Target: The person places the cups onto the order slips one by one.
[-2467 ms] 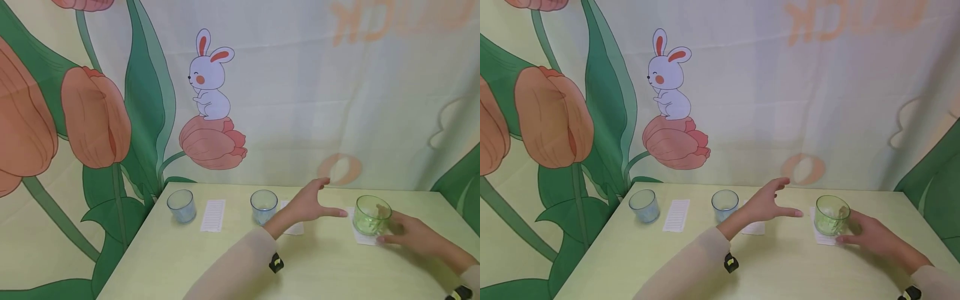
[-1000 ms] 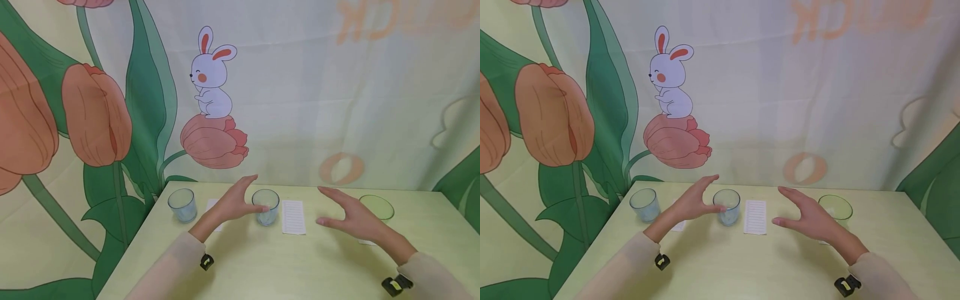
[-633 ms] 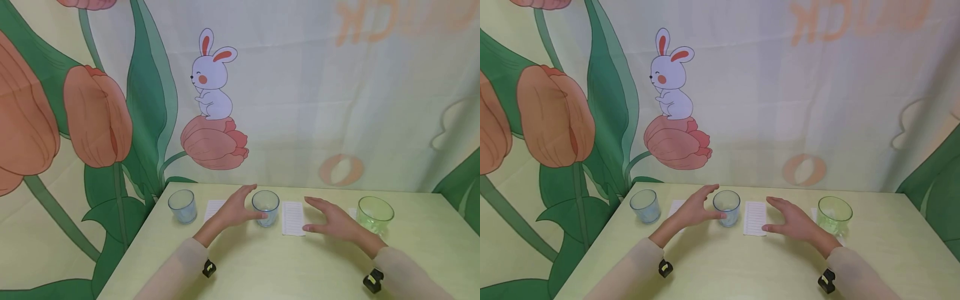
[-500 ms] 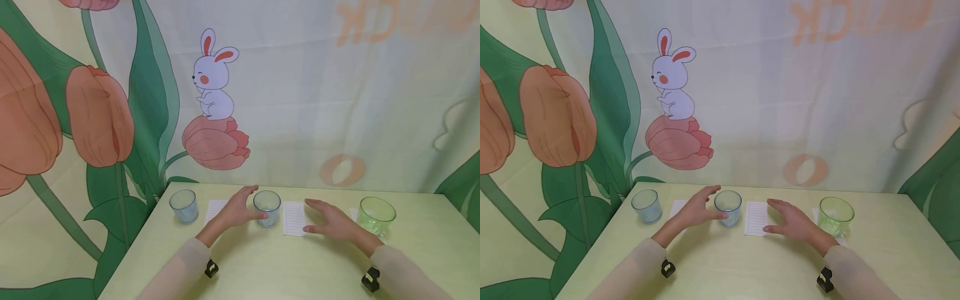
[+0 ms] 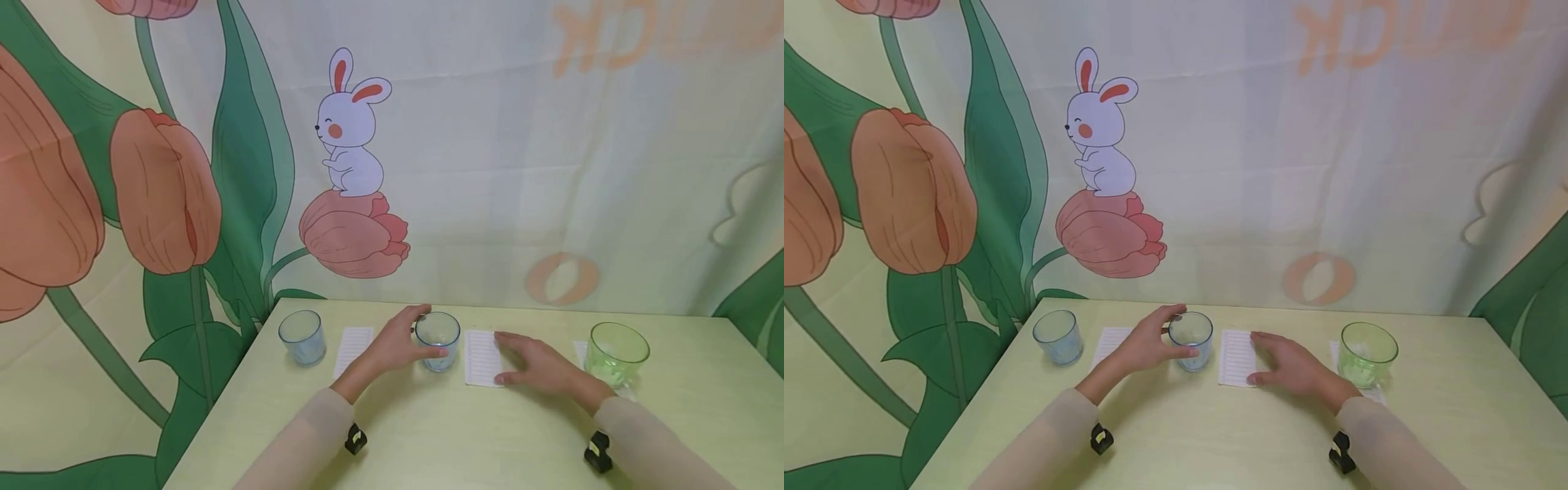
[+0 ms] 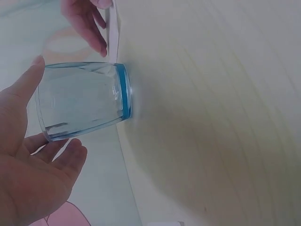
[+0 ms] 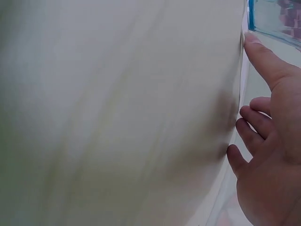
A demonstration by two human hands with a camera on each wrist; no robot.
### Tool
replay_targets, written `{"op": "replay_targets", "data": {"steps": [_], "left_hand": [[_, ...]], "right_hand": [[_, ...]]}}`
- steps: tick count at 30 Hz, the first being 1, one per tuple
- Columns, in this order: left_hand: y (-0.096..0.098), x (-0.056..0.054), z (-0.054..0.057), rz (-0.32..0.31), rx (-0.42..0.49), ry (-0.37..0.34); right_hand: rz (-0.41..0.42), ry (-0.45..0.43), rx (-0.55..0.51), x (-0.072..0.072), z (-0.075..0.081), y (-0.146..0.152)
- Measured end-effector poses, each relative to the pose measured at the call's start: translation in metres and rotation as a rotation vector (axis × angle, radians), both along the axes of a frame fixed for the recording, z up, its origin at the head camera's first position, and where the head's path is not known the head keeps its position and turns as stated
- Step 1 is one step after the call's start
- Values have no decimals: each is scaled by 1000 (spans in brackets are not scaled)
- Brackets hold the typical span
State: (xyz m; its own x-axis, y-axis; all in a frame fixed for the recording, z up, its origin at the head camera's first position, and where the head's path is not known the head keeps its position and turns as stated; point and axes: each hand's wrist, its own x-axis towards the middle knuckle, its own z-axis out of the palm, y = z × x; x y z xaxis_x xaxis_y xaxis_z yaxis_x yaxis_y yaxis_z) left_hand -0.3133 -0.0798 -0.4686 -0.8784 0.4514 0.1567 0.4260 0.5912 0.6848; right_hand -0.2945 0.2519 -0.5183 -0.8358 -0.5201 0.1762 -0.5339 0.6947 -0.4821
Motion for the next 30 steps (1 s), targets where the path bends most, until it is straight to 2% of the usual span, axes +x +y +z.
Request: {"op": "replay_targets", "data": {"steps": [5,13,19,30], "left_hand": [[2,-2,0,-7,20,-2],[3,1,-1,-7,95,-81],[6,0,0,-10,125,-94],[5,-3,0,-16,104,-100]], "right_hand": [[-13,-12,16,-1,-2,1],[-25,-43,-7,4,0,-2],[-32,-42,-16,4,4,1],[-42,-70,-44,4,-3,1]]}}
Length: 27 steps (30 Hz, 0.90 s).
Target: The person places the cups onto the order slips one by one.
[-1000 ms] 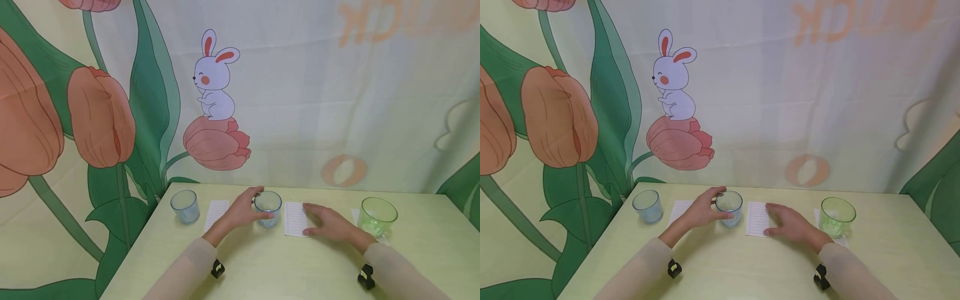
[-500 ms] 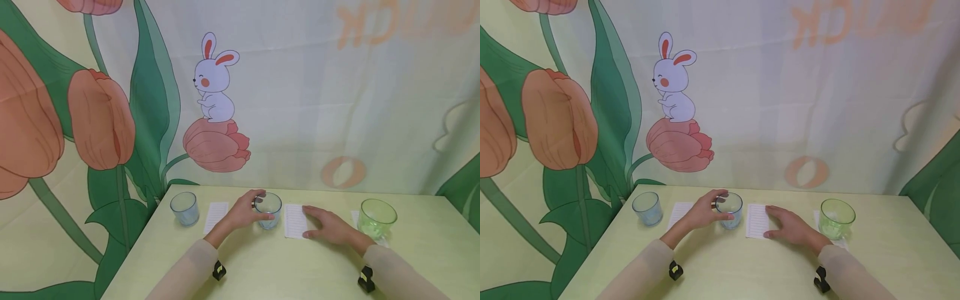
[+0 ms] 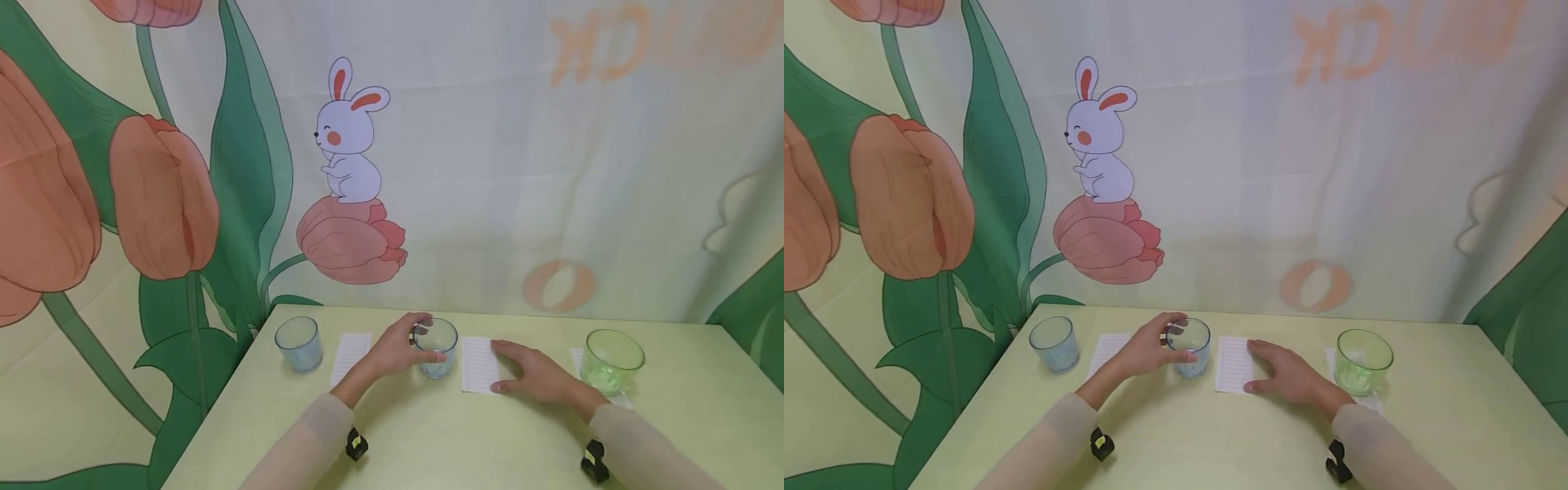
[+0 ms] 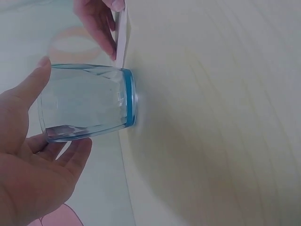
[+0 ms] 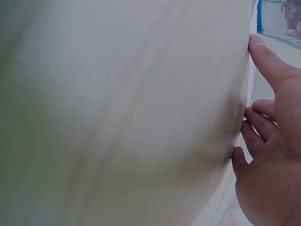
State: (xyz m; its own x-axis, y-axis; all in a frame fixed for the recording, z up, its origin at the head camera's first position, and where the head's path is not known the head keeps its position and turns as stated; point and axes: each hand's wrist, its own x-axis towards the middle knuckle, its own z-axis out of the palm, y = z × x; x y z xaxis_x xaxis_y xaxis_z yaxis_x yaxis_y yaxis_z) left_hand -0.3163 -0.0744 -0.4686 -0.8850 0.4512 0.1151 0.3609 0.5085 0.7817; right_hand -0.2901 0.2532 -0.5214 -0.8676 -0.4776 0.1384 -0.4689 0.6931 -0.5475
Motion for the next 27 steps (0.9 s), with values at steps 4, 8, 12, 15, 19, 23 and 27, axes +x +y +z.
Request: {"op": "replay_targets", "data": {"steps": [4,8,12,15,19,23,27], "left_hand": [[2,0,0,2,-14,18],[11,0,4,-6,-27,35],[26,1,12,-16,-28,48],[39,0,16,-23,-32,57],[54,-2,16,-22,-43,61],[66,-3,15,-32,-54,68],[73,-4,12,-32,-62,82]], "right_hand": [[-3,8,1,0,-2,-2],[-18,10,13,0,-2,0],[-20,4,14,0,2,2],[-23,2,7,0,2,3],[-21,8,-3,0,-1,3],[-6,12,-29,-1,-3,0],[7,3,-58,-2,-3,-2]]}}
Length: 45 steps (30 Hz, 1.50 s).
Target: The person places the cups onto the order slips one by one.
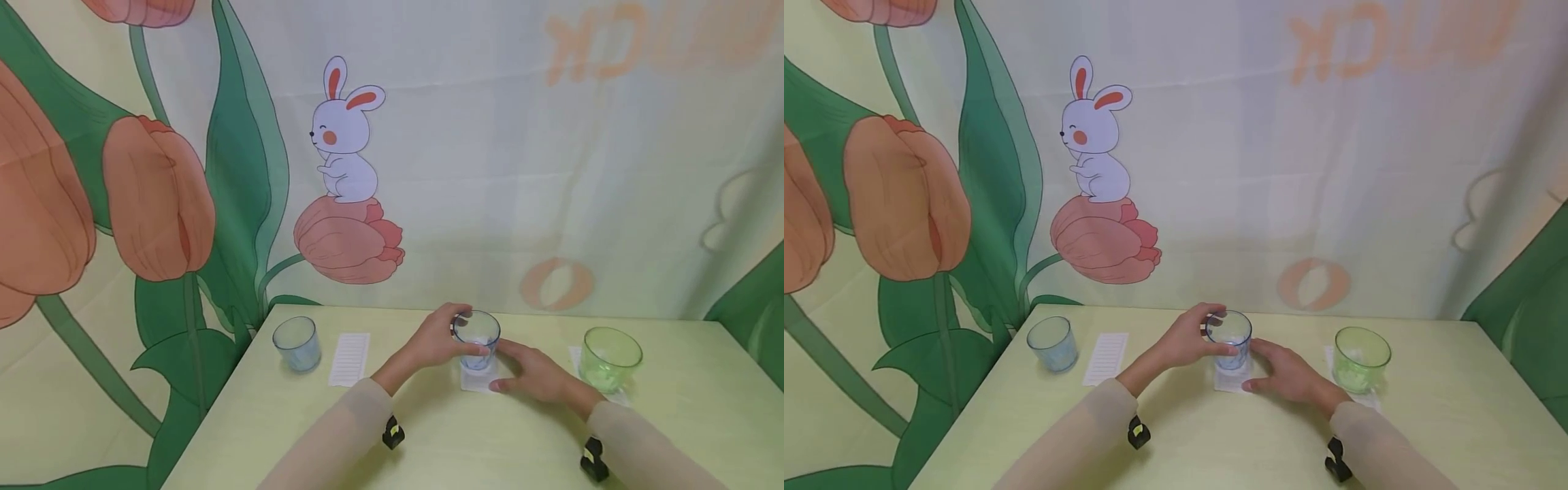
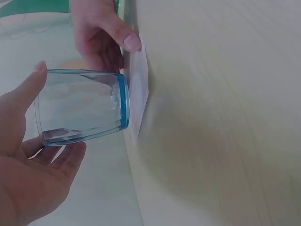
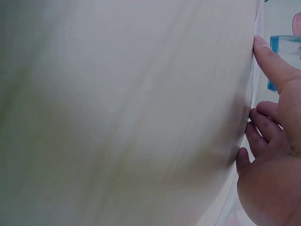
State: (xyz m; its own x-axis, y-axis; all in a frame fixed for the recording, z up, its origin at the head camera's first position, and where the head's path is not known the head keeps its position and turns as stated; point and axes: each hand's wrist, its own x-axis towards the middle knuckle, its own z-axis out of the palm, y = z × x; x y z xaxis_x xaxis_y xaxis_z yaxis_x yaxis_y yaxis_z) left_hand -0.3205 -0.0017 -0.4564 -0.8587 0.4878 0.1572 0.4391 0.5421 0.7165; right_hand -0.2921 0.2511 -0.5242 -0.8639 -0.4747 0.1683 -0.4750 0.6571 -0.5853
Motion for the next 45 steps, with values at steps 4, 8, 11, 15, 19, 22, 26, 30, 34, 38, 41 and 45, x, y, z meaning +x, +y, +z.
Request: {"op": "replay_targets", "data": {"steps": [4,8,11,15,19,22,26,30,34,38,41,45], "left_hand": [[3,-1,-4,14,-10,2],[6,-1,-7,16,-25,2],[7,-1,-7,15,-27,11],[9,-1,-10,18,-29,15],[10,0,-12,23,-25,2],[10,1,-12,14,-26,1],[10,1,-9,-9,-49,7],[8,2,-4,-28,-74,3],[7,2,-3,-40,-87,-5],[9,1,-5,-40,-82,-10],[11,0,-6,-37,-76,-14],[12,0,-7,-33,-74,-19]], "right_hand": [[2,-6,-5,-1,1,-3],[-3,-5,-9,0,2,-4],[-2,-2,-10,0,3,-5],[-2,-6,-3,0,4,-4],[-6,-12,4,1,5,-3],[-8,-15,4,1,5,-3],[-9,-15,5,1,5,-3],[-7,-11,15,0,4,-3],[-8,-16,20,-1,3,-3],[-15,-23,27,-1,3,-2],[-20,-26,31,-2,3,-1],[-15,-26,24,-1,5,0]]}}
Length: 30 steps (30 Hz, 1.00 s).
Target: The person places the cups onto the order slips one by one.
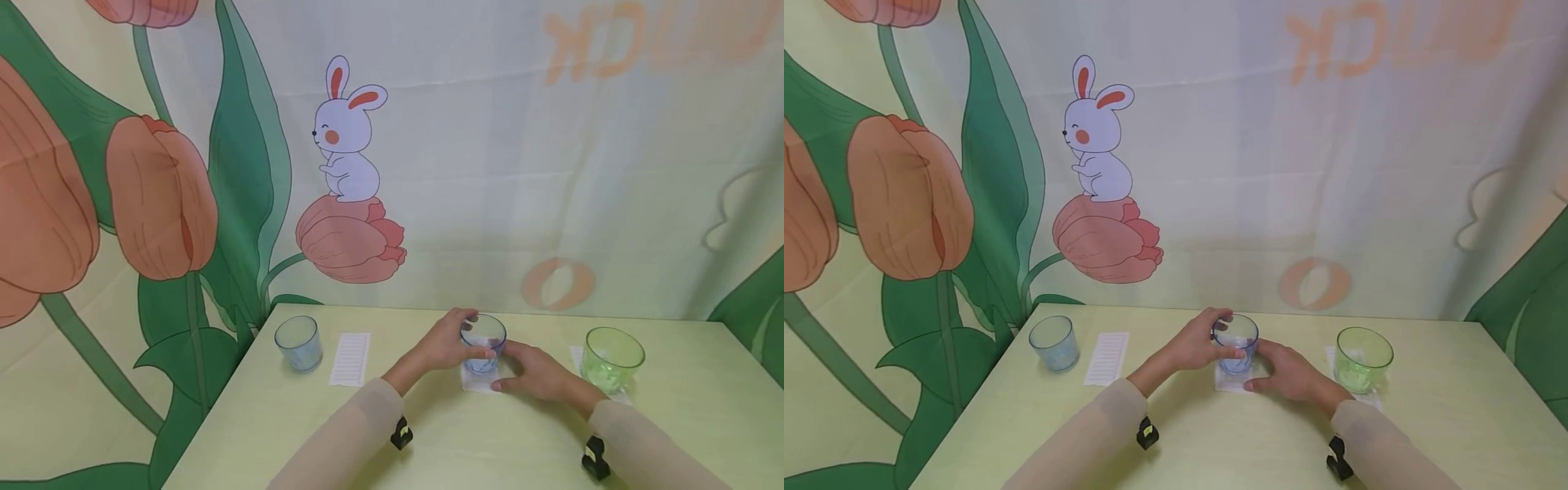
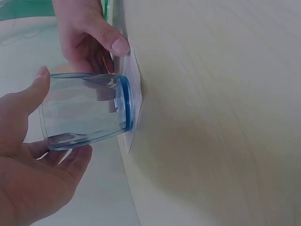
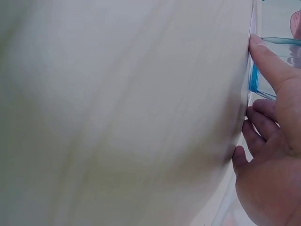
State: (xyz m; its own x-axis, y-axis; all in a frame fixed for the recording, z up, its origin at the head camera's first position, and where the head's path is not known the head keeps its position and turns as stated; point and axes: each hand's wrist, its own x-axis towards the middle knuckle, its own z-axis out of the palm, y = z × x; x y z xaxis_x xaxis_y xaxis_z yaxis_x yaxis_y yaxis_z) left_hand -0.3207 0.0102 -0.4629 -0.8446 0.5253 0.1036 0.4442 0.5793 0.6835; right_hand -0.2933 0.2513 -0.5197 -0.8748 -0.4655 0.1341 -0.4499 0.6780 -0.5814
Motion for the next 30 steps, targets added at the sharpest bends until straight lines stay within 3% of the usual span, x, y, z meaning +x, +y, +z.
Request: {"op": "replay_targets", "data": {"steps": [11,18,23,26,30], "left_hand": [[-7,-3,7,8,8,-11],[-2,-6,0,32,27,-30],[-8,1,-4,77,28,-50],[-20,7,3,93,38,-54],[-40,13,20,75,27,-28]], "right_hand": [[8,15,-18,-4,3,-7],[2,3,-36,-2,4,-4],[-15,-62,-73,2,8,-2],[-45,-83,-91,7,15,-3],[-93,-83,-108,20,32,-4]]}}
